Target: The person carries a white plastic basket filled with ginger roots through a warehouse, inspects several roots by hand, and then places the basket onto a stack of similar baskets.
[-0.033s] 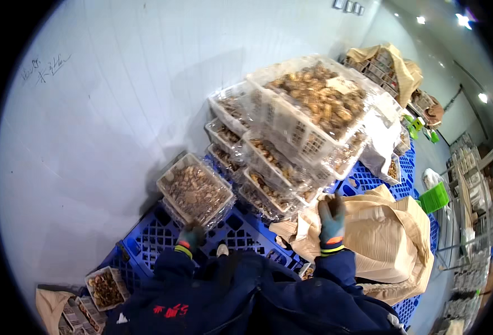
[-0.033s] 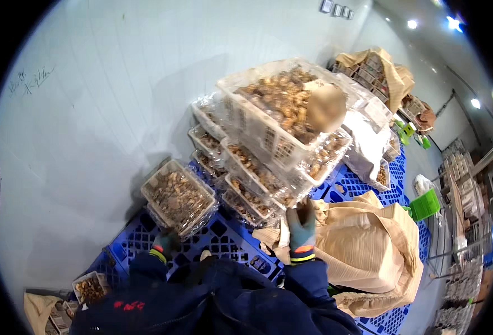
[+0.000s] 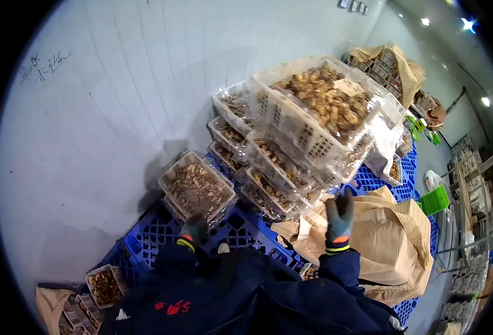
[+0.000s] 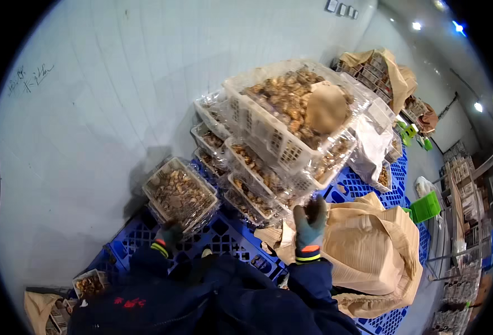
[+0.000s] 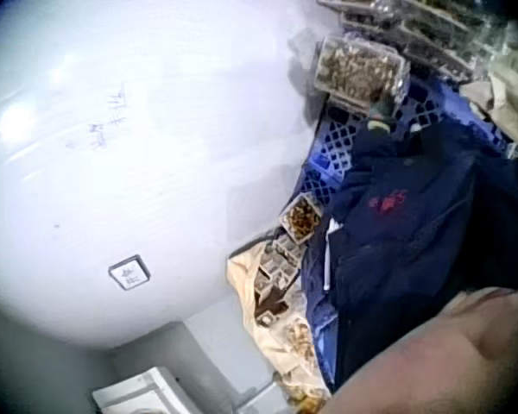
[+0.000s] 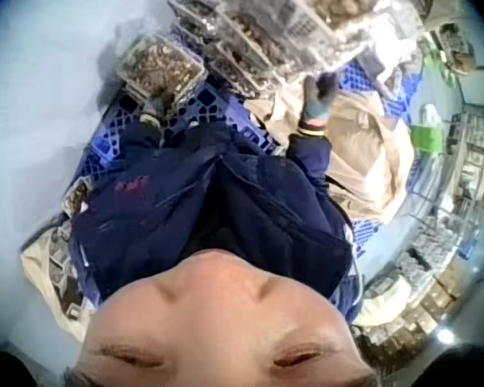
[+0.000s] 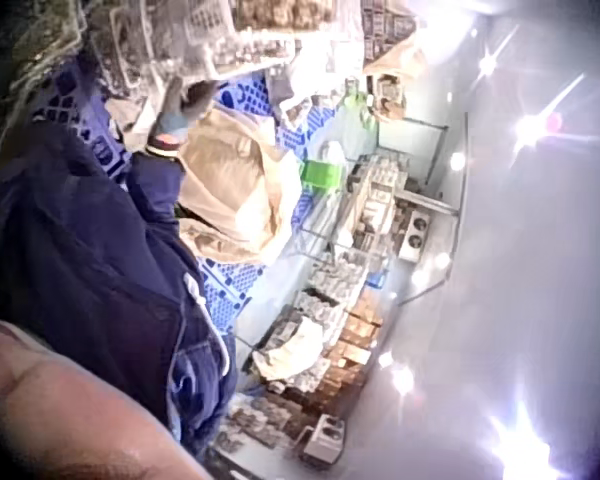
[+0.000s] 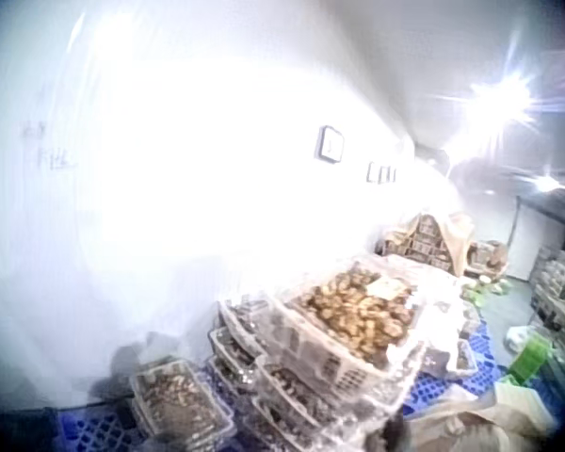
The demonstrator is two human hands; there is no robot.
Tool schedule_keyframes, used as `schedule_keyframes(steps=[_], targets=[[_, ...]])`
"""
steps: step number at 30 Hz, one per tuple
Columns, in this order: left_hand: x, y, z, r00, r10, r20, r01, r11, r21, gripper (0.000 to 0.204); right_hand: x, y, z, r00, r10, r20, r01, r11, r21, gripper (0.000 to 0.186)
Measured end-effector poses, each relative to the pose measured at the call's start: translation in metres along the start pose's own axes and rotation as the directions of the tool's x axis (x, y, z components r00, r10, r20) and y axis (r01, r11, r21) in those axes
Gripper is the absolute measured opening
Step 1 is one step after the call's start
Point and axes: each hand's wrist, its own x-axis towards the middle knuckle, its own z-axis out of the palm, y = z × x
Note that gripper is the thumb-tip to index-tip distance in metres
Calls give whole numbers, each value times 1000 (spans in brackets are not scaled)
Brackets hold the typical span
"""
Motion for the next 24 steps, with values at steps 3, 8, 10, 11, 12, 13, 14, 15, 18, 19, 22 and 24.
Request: schedule_keyframes(steps=[3,8,10,11,12,13,14,15,18,19,22,24], targets=[[47,61,25,868,391,306,-489,566,664,38,18,-25,30,983,-92,-156,88,996,-34,73],[98,145,157,846,397,356,-500,824,268,47,46,-25,52,982,188,18,-183,972,-150,41],[136,180,186,839,325,436,-265,944,-196,45,55,-24,75,993,99,-62,-107,983,-147,28],[154,187,204,739,497,455,-543,839,-34,42,62,-19,66,999,39,-9,-40,978,-206,26],[166,192,216,667,559,492,-661,749,44,41,68,-23,67,999,-6,49,18,967,-253,24],[177,198,229,588,618,522,-765,634,112,40,67,-32,62,997,33,76,0,918,-396,21],[176,203,250,644,633,430,-743,651,155,42,71,-28,48,993,6,120,48,893,-447,18],[177,212,259,684,653,324,-726,655,212,44,76,-32,49,985,-21,171,94,898,-429,16],[239,210,229,750,456,479,-439,885,-157,50,96,-49,46,915,140,379,-13,948,-319,12],[235,205,234,755,534,380,-576,817,-2,43,106,-36,37,876,43,480,99,959,-266,13],[202,214,263,780,569,262,-624,668,406,21,129,-25,18,764,93,638,58,976,-211,15],[192,227,261,743,603,291,-661,593,459,8,143,-31,28,747,72,661,-86,996,-11,17]])
